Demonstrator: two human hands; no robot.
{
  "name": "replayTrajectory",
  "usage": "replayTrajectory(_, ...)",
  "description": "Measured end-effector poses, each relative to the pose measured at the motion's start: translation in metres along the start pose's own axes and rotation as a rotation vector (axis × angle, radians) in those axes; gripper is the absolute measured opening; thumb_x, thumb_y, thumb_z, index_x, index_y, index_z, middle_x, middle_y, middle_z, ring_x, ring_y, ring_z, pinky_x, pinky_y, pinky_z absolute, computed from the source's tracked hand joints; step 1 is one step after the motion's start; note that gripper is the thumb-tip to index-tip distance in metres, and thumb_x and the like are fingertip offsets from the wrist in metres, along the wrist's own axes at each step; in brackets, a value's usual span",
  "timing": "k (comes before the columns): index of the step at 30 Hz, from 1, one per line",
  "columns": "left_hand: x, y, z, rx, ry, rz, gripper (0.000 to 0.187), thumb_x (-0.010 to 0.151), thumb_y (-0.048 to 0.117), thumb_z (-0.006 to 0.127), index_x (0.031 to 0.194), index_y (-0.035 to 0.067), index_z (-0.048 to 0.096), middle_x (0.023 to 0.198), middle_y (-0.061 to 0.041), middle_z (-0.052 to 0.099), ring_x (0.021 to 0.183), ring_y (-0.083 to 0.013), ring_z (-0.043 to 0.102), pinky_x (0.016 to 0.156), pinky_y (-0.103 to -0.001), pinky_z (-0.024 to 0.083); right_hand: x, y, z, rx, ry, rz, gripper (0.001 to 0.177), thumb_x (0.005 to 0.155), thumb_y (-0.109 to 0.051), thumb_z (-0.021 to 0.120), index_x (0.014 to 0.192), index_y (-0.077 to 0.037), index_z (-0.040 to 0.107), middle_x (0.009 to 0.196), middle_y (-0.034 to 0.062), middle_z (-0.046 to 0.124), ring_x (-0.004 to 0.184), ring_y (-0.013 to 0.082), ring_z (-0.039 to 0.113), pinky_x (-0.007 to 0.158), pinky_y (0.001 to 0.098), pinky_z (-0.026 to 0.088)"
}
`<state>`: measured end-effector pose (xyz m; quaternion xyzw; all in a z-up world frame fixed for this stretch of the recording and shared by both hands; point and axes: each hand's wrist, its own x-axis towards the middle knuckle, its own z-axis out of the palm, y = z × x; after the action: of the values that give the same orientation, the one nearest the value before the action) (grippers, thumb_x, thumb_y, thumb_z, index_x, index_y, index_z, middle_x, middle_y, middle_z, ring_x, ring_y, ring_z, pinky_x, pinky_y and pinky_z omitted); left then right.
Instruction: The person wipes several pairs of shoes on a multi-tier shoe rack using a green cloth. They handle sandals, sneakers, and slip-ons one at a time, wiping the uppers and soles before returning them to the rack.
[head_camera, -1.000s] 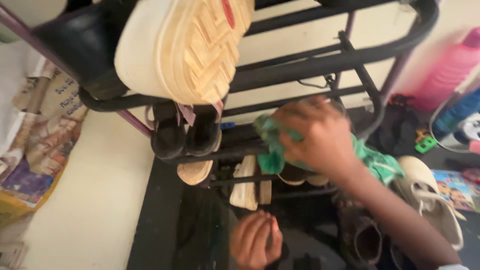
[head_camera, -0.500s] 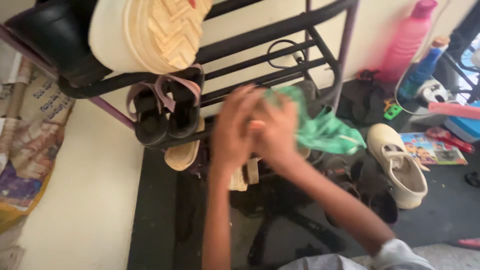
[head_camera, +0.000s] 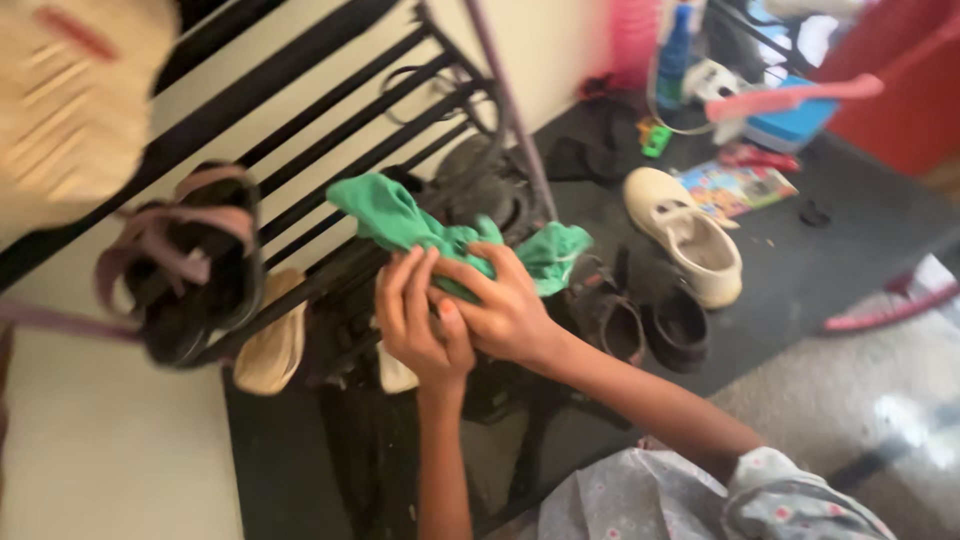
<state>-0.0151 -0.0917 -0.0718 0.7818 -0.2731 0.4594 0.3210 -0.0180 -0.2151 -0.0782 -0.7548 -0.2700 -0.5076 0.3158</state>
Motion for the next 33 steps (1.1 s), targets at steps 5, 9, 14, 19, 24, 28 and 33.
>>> replayTrajectory(5, -0.032, 0.006, 0.056, -0.270, 0.052, 0.122, 0.050, 0.111, 0.043, 0.043, 0.124, 0.000, 0.065, 0.123, -0.014, 0.069, 0.114, -0.0333, 0.069, 0.101, -0.044, 0.057, -0.040, -0.002, -0.082, -0.237, 0.074, 0.075, 0.032, 0.080, -0.011, 0.085, 0.111, -0.015, 0.080, 0.117, 0.0046, 0.070, 0.108, 0.0282, 0.065, 0.095, 0.0451, 0.055)
replayTrajectory(9, -0.051, 0.020, 0.120, -0.466, -0.028, 0.000, 0.040, 0.110, 0.037, 0.052, 0.121, 0.000, 0.065, 0.116, -0.016, 0.070, 0.105, -0.0330, 0.069, 0.093, -0.042, 0.056, -0.056, -0.012, -0.160, -0.538, 0.151, 0.256, 0.037, 0.071, -0.008, 0.090, 0.105, -0.016, 0.076, 0.116, 0.0062, 0.069, 0.104, 0.0340, 0.061, 0.091, 0.0454, 0.052)
replayTrajectory(14, -0.083, 0.050, 0.226, -0.438, -0.496, -0.471, 0.031, 0.102, 0.035, 0.061, 0.111, 0.007, 0.071, 0.092, -0.011, 0.075, 0.089, -0.0257, 0.074, 0.083, -0.039, 0.057, -0.069, 0.010, -0.234, -0.723, 0.428, 0.290, 0.040, 0.077, 0.005, 0.082, 0.115, -0.005, 0.077, 0.121, 0.0140, 0.067, 0.109, 0.0313, 0.063, 0.095, 0.0427, 0.053)
replayTrajectory(19, -0.122, 0.090, 0.304, -0.236, -0.598, -0.069, 0.045, 0.075, 0.048, 0.081, 0.093, 0.008, 0.074, 0.095, -0.014, 0.075, 0.096, -0.0345, 0.070, 0.088, -0.055, 0.047, -0.076, 0.015, -0.283, -0.855, 0.554, 0.311, 0.035, 0.088, 0.007, 0.079, 0.121, -0.003, 0.077, 0.124, 0.0133, 0.063, 0.118, 0.0309, 0.064, 0.099, 0.0387, 0.052)
replayTrajectory(24, -0.170, 0.117, 0.346, -0.074, -0.920, 0.138, 0.053, 0.062, 0.051, 0.087, 0.088, 0.007, 0.076, 0.083, -0.015, 0.074, 0.092, -0.0368, 0.069, 0.102, -0.072, 0.025, -0.091, 0.026, -0.295, -0.880, 0.610, 0.349, 0.035, 0.089, 0.011, 0.076, 0.121, -0.002, 0.078, 0.126, 0.0132, 0.063, 0.118, 0.0298, 0.065, 0.100, 0.0377, 0.053)
replayTrajectory(28, -0.176, 0.117, 0.357, -0.128, -0.943, 0.029, 0.034, 0.078, 0.041, 0.082, 0.086, 0.008, 0.076, 0.075, -0.016, 0.072, 0.082, -0.0342, 0.071, 0.114, -0.071, 0.025, -0.099, 0.033, -0.292, -0.872, 0.587, 0.347, 0.037, 0.087, 0.013, 0.075, 0.121, -0.001, 0.077, 0.127, 0.0133, 0.063, 0.118, 0.0302, 0.066, 0.104, 0.0395, 0.054)
replayTrajectory(33, -0.133, 0.111, 0.314, -0.373, -0.695, -0.132, 0.031, 0.079, 0.033, 0.082, 0.087, 0.003, 0.075, 0.075, -0.020, 0.069, 0.080, -0.0396, 0.068, 0.110, -0.060, 0.038, -0.091, 0.042, -0.284, -0.792, 0.519, 0.364, 0.039, 0.082, 0.011, 0.076, 0.118, -0.004, 0.078, 0.120, 0.0134, 0.064, 0.116, 0.0288, 0.065, 0.100, 0.0385, 0.053)
